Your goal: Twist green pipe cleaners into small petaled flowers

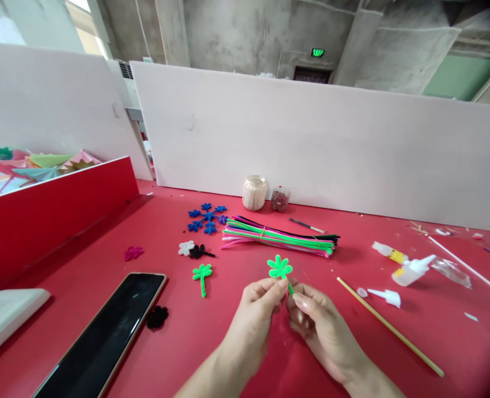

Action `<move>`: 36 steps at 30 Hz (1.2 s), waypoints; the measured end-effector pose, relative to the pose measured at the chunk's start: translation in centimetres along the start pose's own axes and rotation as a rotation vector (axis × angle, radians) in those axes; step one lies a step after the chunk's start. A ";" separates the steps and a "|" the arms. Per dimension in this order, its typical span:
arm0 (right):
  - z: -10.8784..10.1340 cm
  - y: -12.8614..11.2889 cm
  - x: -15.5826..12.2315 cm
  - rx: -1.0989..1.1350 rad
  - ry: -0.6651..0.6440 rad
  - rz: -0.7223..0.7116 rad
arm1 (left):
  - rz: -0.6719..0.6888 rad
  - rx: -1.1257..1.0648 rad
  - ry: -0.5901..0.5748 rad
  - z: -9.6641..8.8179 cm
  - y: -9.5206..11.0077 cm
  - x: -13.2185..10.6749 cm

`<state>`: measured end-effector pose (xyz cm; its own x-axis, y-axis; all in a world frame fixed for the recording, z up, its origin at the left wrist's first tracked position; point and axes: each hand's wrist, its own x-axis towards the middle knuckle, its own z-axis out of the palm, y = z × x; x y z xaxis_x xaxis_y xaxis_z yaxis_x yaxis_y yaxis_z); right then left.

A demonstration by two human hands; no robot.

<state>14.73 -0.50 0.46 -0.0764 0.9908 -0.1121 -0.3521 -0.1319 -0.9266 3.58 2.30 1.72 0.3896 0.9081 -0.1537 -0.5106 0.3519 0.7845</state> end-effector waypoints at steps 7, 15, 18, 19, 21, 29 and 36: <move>-0.2 0.2 -0.1 0.311 -0.026 0.079 | -0.039 -0.039 -0.194 0.3 0.4 -0.1; -0.1 0.1 -0.1 0.341 0.060 0.138 | -0.052 -0.080 -0.218 -0.1 0.4 0.2; 0.1 0.1 -0.1 0.415 0.040 0.169 | -0.065 -0.059 -0.187 -0.1 0.4 0.1; 0.2 0.1 -0.1 0.440 0.040 0.179 | -0.068 -0.052 -0.174 -0.1 0.4 0.1; 0.2 0.1 -0.2 0.488 0.042 0.195 | -0.066 -0.037 -0.164 -0.1 0.4 0.0; 0.3 0.2 -0.3 0.169 0.095 0.037 | -0.009 0.000 -0.072 -0.1 0.1 0.0; -0.3 0.4 0.1 -0.996 0.287 -0.527 | 0.058 0.067 0.155 -0.1 -0.9 -0.1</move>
<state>14.87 -0.41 0.00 0.1204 0.9029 0.4127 0.6221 0.2554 -0.7401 3.98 1.90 0.96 0.2352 0.9524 -0.1940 -0.4745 0.2867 0.8323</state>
